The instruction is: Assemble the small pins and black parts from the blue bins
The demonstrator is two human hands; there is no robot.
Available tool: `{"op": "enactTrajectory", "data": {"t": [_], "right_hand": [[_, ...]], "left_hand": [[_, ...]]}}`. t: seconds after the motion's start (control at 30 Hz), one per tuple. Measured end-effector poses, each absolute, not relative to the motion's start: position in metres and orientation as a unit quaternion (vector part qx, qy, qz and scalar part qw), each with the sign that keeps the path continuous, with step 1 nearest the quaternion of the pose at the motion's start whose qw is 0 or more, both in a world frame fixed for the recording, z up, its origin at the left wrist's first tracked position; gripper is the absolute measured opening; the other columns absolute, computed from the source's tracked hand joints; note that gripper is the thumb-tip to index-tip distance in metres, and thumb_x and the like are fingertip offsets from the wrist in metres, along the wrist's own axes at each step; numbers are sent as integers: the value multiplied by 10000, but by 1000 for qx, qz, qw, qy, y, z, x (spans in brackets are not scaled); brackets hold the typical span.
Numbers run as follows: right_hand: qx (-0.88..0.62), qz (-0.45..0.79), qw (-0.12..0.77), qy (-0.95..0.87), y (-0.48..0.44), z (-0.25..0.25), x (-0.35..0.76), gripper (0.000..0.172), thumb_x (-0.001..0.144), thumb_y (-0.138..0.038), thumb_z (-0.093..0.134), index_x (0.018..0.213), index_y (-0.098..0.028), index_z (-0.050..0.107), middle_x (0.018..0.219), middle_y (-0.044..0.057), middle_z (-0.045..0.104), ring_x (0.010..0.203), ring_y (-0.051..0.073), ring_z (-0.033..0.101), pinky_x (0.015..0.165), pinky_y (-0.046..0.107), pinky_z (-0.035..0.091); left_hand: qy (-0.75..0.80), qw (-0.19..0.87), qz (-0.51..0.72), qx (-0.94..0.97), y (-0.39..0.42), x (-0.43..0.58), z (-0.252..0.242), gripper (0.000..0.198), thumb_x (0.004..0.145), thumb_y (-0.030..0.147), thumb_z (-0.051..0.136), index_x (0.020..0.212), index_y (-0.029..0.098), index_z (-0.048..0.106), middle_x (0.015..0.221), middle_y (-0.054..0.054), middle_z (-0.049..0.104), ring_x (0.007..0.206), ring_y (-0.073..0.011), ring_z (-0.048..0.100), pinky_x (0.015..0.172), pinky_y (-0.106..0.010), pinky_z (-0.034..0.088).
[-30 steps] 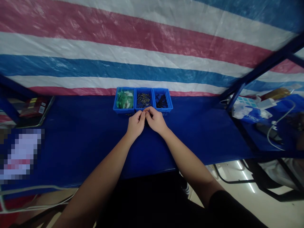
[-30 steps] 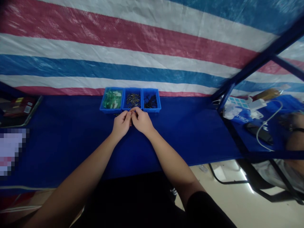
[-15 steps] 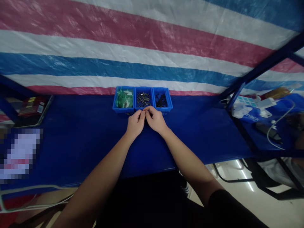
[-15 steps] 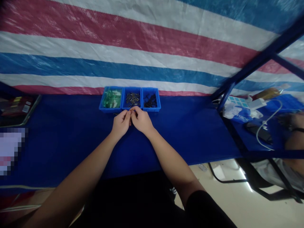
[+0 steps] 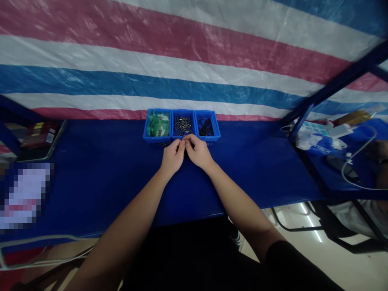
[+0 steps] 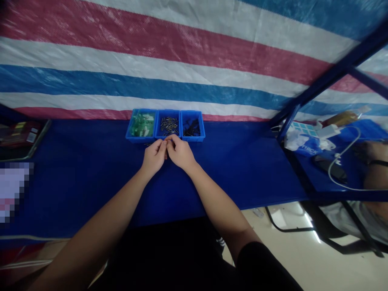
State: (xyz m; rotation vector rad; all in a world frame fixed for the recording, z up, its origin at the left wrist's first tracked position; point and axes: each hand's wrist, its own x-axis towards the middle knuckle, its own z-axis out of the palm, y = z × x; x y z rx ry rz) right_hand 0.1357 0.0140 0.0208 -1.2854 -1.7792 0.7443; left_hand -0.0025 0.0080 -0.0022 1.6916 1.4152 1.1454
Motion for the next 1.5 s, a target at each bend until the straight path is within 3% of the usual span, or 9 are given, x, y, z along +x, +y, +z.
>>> {"op": "enactTrajectory", "data": {"t": [0.37,1.5], "right_hand": [[-503,294,402,-707,14,20,136,201,947,-242,458,1025,-218,641,839,5,695,707,133,619,694,258,465],[-500,300,404,-705,15,17,136,187,962,-252,450,1013,-220,628,883,16,706,800,148,658,765,272,493]], "left_hand": [[538,324,433,646,8,-2,0,376,981,461,431,751,196,567,583,15,553,575,-124,525,584,-243,385],[535,331,436,643,7,-2,0,387,983,469,433,745,195,566,546,26,546,532,-115,536,567,-247,395]]}}
